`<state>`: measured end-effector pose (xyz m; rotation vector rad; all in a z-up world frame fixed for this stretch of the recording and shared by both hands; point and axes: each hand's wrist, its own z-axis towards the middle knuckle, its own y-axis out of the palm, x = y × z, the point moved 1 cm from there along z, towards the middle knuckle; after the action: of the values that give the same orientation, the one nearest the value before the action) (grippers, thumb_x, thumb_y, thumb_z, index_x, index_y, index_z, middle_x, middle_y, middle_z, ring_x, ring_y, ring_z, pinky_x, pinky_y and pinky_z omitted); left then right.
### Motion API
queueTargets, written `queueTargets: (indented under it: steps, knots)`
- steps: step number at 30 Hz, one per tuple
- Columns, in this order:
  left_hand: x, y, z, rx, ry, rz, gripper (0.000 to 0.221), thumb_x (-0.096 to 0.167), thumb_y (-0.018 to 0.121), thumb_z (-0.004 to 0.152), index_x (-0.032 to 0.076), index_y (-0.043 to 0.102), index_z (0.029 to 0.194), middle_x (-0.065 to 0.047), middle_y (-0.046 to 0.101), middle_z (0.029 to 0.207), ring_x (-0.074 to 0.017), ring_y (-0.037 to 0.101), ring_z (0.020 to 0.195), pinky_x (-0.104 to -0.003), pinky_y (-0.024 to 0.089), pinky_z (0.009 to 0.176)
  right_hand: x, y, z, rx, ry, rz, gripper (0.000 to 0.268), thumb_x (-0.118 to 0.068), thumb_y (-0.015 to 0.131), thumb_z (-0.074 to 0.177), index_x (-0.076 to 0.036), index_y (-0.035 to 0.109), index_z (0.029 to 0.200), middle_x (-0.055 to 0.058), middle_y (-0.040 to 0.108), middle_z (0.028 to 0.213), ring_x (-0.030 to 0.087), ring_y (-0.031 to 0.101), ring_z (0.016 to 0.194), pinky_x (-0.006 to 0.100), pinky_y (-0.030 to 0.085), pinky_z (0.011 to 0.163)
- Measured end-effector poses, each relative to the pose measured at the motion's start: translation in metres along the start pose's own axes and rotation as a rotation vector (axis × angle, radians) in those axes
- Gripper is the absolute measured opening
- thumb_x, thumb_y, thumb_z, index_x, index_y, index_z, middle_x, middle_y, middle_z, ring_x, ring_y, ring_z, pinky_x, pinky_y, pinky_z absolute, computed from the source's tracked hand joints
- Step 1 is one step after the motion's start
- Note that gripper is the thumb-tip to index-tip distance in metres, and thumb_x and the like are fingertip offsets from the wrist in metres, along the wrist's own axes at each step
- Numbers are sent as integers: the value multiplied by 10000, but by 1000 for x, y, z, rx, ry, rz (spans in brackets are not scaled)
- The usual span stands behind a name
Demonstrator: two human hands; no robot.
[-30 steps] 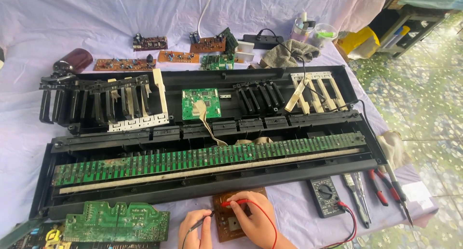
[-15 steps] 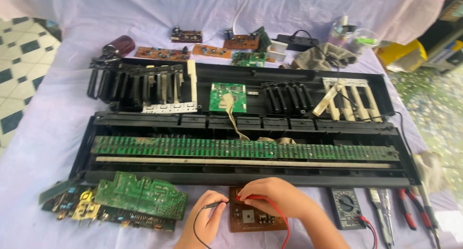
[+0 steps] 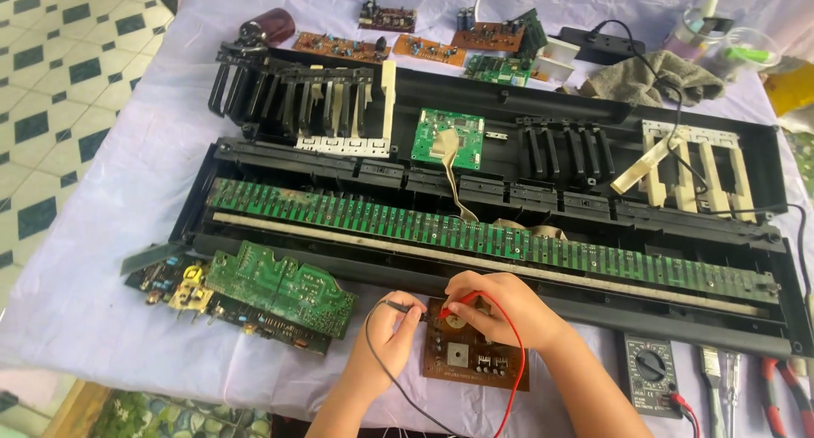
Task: Testing electrical components on a power board from a disassembled keyboard using a digital multimeter.
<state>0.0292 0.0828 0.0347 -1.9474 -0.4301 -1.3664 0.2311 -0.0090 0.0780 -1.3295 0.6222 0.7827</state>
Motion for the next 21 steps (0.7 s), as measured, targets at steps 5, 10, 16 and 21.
queueTargets:
  steps: [5,10,16,21]
  knots:
    - [0,18,-9,110,79,4,310,328,450,998,146,700,1015,-3,732,1008,-172,707,970,-322,539,848,-5,1,-3,21,-103,-77,82,-186,658,965,-147,616,1024,-38,783,757,189,724,627,308,545,588]
    - [-17,23,-12,195,204,-8,305,310,438,1019,98,655,1050,-44,712,1015,-193,700,954,-327,543,824,3,0,-4,-8,-132,-62,151,-181,656,966,-128,636,1107,-19,806,847,206,765,701,316,588,636]
    - [-9,20,-20,165,354,27,351,304,412,1056,61,664,1076,-65,655,1018,-215,656,964,-327,505,896,7,-2,-5,-2,145,140,49,-159,676,946,-115,678,925,5,777,808,137,803,746,254,612,594]
    - [-9,22,-25,239,567,57,271,232,574,1027,97,696,1228,-62,707,1062,-226,697,950,-338,549,851,5,-4,-4,0,71,28,44,-174,652,957,-132,661,967,-10,773,727,130,668,538,253,506,466]
